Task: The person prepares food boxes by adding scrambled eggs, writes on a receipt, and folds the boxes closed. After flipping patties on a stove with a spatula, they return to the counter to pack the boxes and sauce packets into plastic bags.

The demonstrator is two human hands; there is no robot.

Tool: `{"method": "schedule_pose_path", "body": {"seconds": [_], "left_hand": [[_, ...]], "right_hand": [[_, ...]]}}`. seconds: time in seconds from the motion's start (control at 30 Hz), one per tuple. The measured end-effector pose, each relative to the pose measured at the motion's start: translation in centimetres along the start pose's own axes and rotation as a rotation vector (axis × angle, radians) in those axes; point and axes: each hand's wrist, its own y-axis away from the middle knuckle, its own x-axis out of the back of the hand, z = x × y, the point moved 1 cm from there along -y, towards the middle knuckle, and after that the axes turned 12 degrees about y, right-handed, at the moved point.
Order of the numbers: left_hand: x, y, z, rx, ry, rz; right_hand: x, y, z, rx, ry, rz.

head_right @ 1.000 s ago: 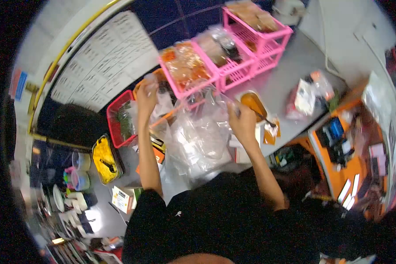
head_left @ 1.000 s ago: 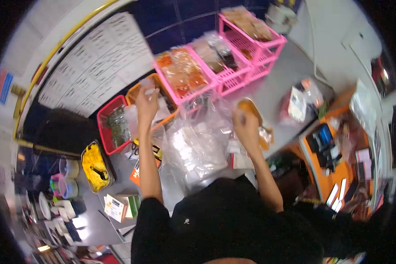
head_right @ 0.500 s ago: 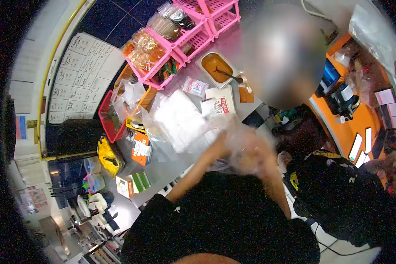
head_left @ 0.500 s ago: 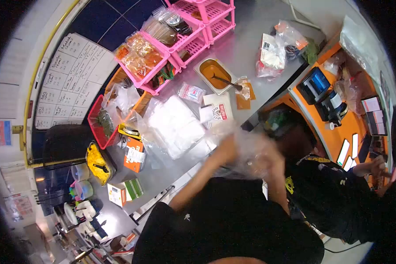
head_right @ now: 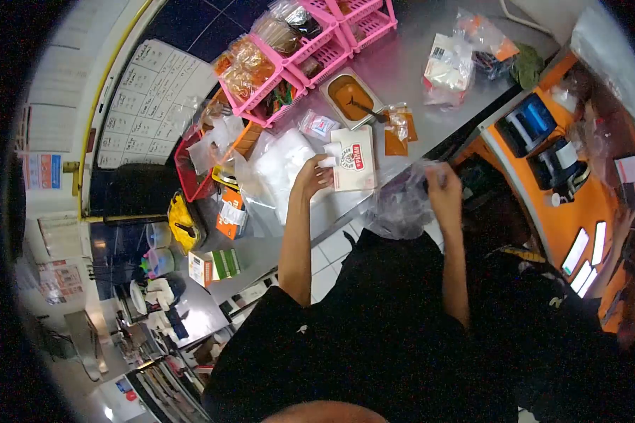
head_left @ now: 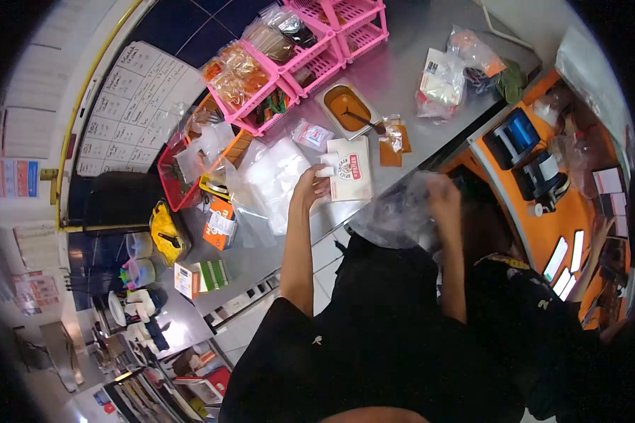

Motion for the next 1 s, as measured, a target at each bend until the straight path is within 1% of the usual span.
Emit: {"method": "schedule_pose_path", "body": {"seconds": [0.03, 0.07, 0.1, 0.13, 0.17, 0.2, 0.27, 0.3, 0.37, 0.4, 0.47, 0.5, 0.53, 0.6, 0.63, 0.67, 0.73, 0.77, 0.83, 0.87, 0.93, 0.97, 1.0], "left_hand": [[-0.6, 0.0, 0.3, -0.007, 0.015, -0.034], [-0.7, -0.6, 0.4, -0.012, 0.032, -0.034], [-0.3, -1.9, 0.4, -0.076, -0.04, -0.122], [-1.2, -0.7, 1.2, -0.141, -0.116, -0.208], [-3.3, 0.5, 0.2, -0.374, -0.15, 0.006], [-2.6, -2.6, -1.4, -0.648, -0.428, 0.022], [-6.3, 3.5, -1.2, -0.985, -0.764, 0.054], [-7.1, 3.6, -1.8, -0.988, -0.768, 0.052], [-8.2, 3.9, -2.9, -1.111, -0.792, 0.069], [-8.5, 4.1, -3.2, -1.112, -0.799, 0.064], [-9.0, 4.6, -3.5, -1.251, -0.917, 0.202], [-8.9, 4.9, -3.8, -1.204, -1.014, 0.155], [-8.7, 5.4, -4.1, -1.207, -1.016, 0.153], [-8.7, 6.3, -4.3, -1.095, -0.814, 0.07], [-8.3, 6.2, -4.1, -1.033, -0.815, 0.08], [-8.2, 6.4, -4.2, -1.032, -0.82, 0.078], [-8.4, 6.6, -4.5, -1.196, -0.828, 0.175], [-8.4, 6.3, -4.8, -1.197, -0.827, 0.183], [-8.3, 5.4, -5.0, -1.128, -0.691, 0.449], [-8.0, 5.2, -5.4, -1.127, -0.69, 0.448], [-8.1, 5.5, -5.6, -1.315, -0.88, 0.224], [-8.2, 5.4, -5.6, -1.316, -0.881, 0.224], [-8.7, 5.4, -5.9, -1.268, -0.949, 0.187]], "right_hand": [[-0.8, -0.4, 0.5, 0.022, -0.088, -0.042], [-0.9, -0.8, 1.2, 0.035, -0.08, -0.052], [-1.1, -0.8, 1.1, 0.038, -0.029, -0.054], [-1.3, -0.9, 1.2, 0.04, 0.02, -0.055], [-1.4, -1.1, 1.8, 0.053, 0.01, -0.067], [-1.4, -1.0, 1.8, 0.054, 0.008, -0.067], [-1.4, -0.8, 2.0, 0.041, -0.056, 0.014], [-1.2, -0.8, 2.3, 0.04, -0.059, 0.018], [-0.9, -0.7, 3.4, -0.048, -0.092, -0.071], [-0.8, -0.7, 3.5, -0.052, -0.096, -0.066], [-0.6, -0.5, 3.7, -0.092, 0.008, -0.068], [-0.6, -0.3, 3.8, -0.097, 0.005, -0.063], [-0.8, -0.3, 3.9, -0.093, -0.036, -0.031], [-0.6, -0.5, 3.2, -0.084, -0.086, 0.01], [0.0, -0.3, 2.4, -0.079, -0.101, -0.005], [0.2, 0.0, 2.0, -0.076, -0.114, -0.022], [0.0, 0.0, 1.7, -0.094, -0.132, -0.005], [-0.2, -0.1, 1.5, -0.112, -0.15, 0.011], [-0.4, -0.5, 2.0, -0.065, -0.146, -0.017], [-0.4, -0.5, 2.3, -0.023, -0.133, -0.047], [-0.8, -0.8, 2.7, -0.004, -0.103, -0.05], [-1.0, -0.8, 2.8, 0.013, -0.075, -0.052], [-1.1, -0.7, 2.4, 0.013, -0.075, -0.055]]}}
